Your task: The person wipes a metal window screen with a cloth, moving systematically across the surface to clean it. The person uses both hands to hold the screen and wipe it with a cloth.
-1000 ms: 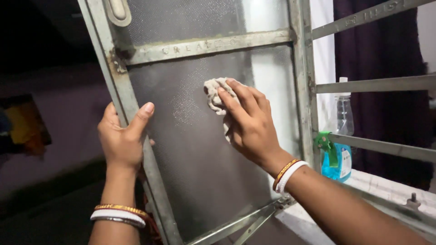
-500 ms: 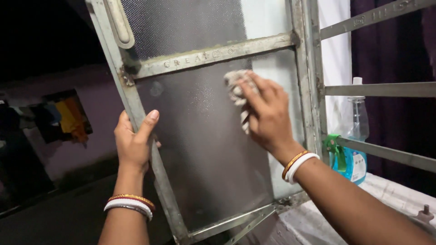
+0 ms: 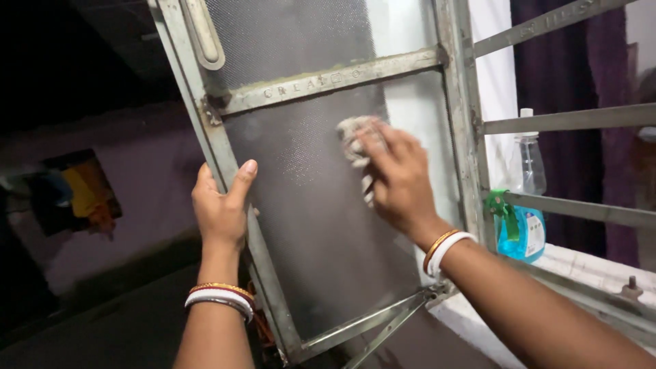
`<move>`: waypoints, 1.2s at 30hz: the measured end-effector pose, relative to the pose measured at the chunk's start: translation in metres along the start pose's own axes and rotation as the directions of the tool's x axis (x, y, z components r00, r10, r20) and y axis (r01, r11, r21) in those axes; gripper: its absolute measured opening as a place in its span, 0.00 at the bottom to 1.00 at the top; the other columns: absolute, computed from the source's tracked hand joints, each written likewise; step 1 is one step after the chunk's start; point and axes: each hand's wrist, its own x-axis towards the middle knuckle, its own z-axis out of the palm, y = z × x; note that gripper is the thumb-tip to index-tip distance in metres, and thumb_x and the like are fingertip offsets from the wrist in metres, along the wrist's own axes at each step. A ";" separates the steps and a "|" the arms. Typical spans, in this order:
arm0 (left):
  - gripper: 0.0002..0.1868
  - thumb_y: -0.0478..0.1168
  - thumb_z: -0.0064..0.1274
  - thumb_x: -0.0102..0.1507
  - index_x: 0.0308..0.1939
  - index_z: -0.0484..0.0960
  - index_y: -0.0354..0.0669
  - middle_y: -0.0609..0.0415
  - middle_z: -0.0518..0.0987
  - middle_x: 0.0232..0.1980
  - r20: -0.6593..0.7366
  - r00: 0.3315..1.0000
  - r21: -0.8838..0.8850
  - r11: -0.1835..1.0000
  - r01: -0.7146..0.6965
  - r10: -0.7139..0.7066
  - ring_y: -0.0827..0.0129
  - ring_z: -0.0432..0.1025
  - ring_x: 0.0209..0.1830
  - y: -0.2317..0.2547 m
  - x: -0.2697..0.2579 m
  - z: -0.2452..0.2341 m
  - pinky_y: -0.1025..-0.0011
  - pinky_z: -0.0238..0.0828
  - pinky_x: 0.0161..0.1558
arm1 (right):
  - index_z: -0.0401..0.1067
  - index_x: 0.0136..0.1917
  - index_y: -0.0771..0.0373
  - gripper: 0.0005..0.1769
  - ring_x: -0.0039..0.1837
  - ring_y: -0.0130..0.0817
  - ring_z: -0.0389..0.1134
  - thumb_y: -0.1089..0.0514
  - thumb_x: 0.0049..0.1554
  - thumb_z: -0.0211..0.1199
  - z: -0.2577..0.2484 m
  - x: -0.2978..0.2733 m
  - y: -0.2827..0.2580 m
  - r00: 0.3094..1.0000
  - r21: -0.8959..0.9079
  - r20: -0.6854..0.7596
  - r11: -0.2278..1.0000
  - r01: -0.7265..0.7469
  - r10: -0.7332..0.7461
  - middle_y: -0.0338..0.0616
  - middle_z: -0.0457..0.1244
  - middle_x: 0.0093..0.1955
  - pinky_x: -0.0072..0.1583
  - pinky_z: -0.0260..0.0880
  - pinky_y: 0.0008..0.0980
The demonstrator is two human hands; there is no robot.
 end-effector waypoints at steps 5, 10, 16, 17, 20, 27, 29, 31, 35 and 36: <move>0.16 0.44 0.64 0.61 0.44 0.77 0.39 0.59 0.78 0.33 0.002 1.000 -0.072 0.997 -0.025 0.025 0.78 0.69 0.24 -0.006 0.001 -0.001 0.75 0.69 0.22 | 0.69 0.73 0.63 0.36 0.72 0.56 0.57 0.73 0.50 0.54 0.006 -0.005 -0.006 0.984 -0.060 -0.114 0.988 -0.145 0.137 0.55 0.59 0.75 0.74 0.55 0.49; 0.15 0.42 0.66 0.62 0.44 0.80 0.36 0.55 0.85 0.40 -0.016 0.973 -0.034 0.973 -0.229 0.228 0.76 0.77 0.35 -0.016 0.004 -0.003 0.73 0.74 0.39 | 0.69 0.71 0.62 0.29 0.72 0.54 0.60 0.69 0.55 0.57 0.023 -0.018 -0.051 0.997 -0.056 -0.040 0.997 0.057 -0.060 0.54 0.60 0.73 0.73 0.57 0.47; 0.18 0.48 0.66 0.59 0.40 0.80 0.37 0.50 0.86 0.37 0.003 0.978 0.017 0.978 -0.209 0.209 0.66 0.81 0.35 -0.018 0.008 -0.004 0.66 0.76 0.42 | 0.70 0.72 0.59 0.32 0.72 0.54 0.61 0.72 0.55 0.52 0.017 -0.015 -0.021 0.990 -0.127 -0.100 0.986 -0.113 0.100 0.53 0.62 0.74 0.74 0.59 0.45; 0.20 0.49 0.66 0.58 0.39 0.80 0.37 0.48 0.87 0.35 0.003 0.983 0.058 0.982 -0.181 0.181 0.63 0.82 0.34 -0.018 0.009 -0.006 0.64 0.76 0.42 | 0.69 0.73 0.59 0.33 0.73 0.54 0.61 0.73 0.55 0.51 0.017 -0.015 -0.017 0.980 -0.144 -0.135 0.975 -0.169 0.150 0.52 0.62 0.74 0.74 0.59 0.45; 0.23 0.52 0.67 0.58 0.39 0.79 0.35 0.41 0.85 0.37 -0.036 0.945 0.119 0.941 -0.318 0.324 0.50 0.81 0.39 -0.023 0.010 -0.007 0.57 0.75 0.44 | 0.67 0.74 0.60 0.34 0.72 0.55 0.60 0.72 0.54 0.50 0.023 -0.022 -0.023 0.969 -0.146 -0.125 0.962 -0.231 0.214 0.53 0.60 0.75 0.74 0.59 0.42; 0.24 0.52 0.68 0.58 0.37 0.77 0.33 0.37 0.84 0.36 -0.031 0.941 0.060 0.941 -0.334 0.337 0.42 0.80 0.40 -0.032 0.015 -0.005 0.53 0.75 0.45 | 0.65 0.75 0.59 0.33 0.75 0.53 0.58 0.70 0.56 0.55 0.023 -0.046 -0.067 0.990 -0.152 0.092 0.984 -0.090 0.105 0.54 0.56 0.78 0.75 0.56 0.40; 0.24 0.52 0.68 0.58 0.36 0.77 0.32 0.37 0.83 0.36 -0.029 0.942 0.069 0.941 -0.332 0.335 0.41 0.79 0.40 -0.032 0.017 -0.004 0.52 0.75 0.46 | 0.63 0.76 0.60 0.33 0.77 0.54 0.57 0.70 0.57 0.53 0.021 -0.046 -0.056 0.989 -0.155 0.052 0.979 -0.132 0.141 0.56 0.55 0.79 0.76 0.55 0.41; 0.24 0.51 0.69 0.58 0.36 0.77 0.33 0.36 0.83 0.36 -0.046 0.932 0.062 0.932 -0.357 0.360 0.41 0.79 0.39 -0.032 0.015 -0.003 0.52 0.75 0.45 | 0.63 0.76 0.58 0.33 0.78 0.52 0.57 0.70 0.58 0.53 0.018 -0.048 -0.041 0.981 -0.101 0.028 0.977 -0.189 0.192 0.54 0.56 0.79 0.76 0.56 0.39; 0.25 0.51 0.68 0.58 0.34 0.75 0.32 0.38 0.83 0.32 -0.015 0.952 0.050 0.951 -0.305 0.306 0.43 0.80 0.37 -0.032 0.015 -0.003 0.53 0.75 0.45 | 0.64 0.76 0.56 0.32 0.75 0.50 0.59 0.69 0.59 0.53 0.016 -0.055 -0.016 0.937 -0.187 -0.026 0.920 -0.346 0.347 0.52 0.58 0.78 0.74 0.56 0.38; 0.25 0.52 0.69 0.58 0.34 0.75 0.32 0.38 0.83 0.33 -0.013 0.951 0.063 0.949 -0.308 0.310 0.43 0.80 0.37 -0.032 0.015 -0.004 0.53 0.75 0.45 | 0.64 0.76 0.56 0.33 0.76 0.51 0.59 0.70 0.58 0.53 0.018 -0.058 -0.014 0.940 -0.198 -0.037 0.920 -0.339 0.338 0.53 0.58 0.78 0.75 0.55 0.38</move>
